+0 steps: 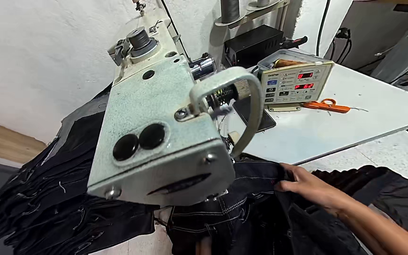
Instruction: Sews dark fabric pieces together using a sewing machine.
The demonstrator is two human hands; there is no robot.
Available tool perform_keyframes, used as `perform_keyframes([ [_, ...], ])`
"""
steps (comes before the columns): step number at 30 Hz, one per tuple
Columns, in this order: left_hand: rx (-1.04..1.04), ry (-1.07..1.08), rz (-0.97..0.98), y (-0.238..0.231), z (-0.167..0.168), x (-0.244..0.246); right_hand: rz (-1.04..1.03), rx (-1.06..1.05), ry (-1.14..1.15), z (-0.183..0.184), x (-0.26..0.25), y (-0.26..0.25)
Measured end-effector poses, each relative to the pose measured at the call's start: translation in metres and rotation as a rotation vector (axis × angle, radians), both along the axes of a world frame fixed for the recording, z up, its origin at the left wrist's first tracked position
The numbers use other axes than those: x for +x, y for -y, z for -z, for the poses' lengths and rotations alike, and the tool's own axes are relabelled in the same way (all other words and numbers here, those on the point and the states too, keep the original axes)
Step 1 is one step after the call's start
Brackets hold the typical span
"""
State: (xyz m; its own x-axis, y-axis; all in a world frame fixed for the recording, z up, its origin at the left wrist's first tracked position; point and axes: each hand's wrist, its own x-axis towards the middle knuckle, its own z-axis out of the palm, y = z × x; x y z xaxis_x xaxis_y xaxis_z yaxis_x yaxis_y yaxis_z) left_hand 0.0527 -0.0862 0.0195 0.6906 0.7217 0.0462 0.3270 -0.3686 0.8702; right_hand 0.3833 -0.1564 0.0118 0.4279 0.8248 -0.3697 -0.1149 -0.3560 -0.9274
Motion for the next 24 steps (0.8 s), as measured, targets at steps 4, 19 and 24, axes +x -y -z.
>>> perform_keyframes([
  [4,-0.048,0.307,-0.414,-0.01,-0.02,0.061,0.089,0.131,0.348,0.019,0.001,0.014],
  [19,0.009,0.284,-0.534,-0.085,-0.034,0.065,0.16,0.359,0.465,-0.022,0.025,-0.054],
  [24,-0.033,0.326,-0.564,-0.072,-0.027,0.059,0.133,0.312,0.46,-0.029,0.013,-0.046],
])
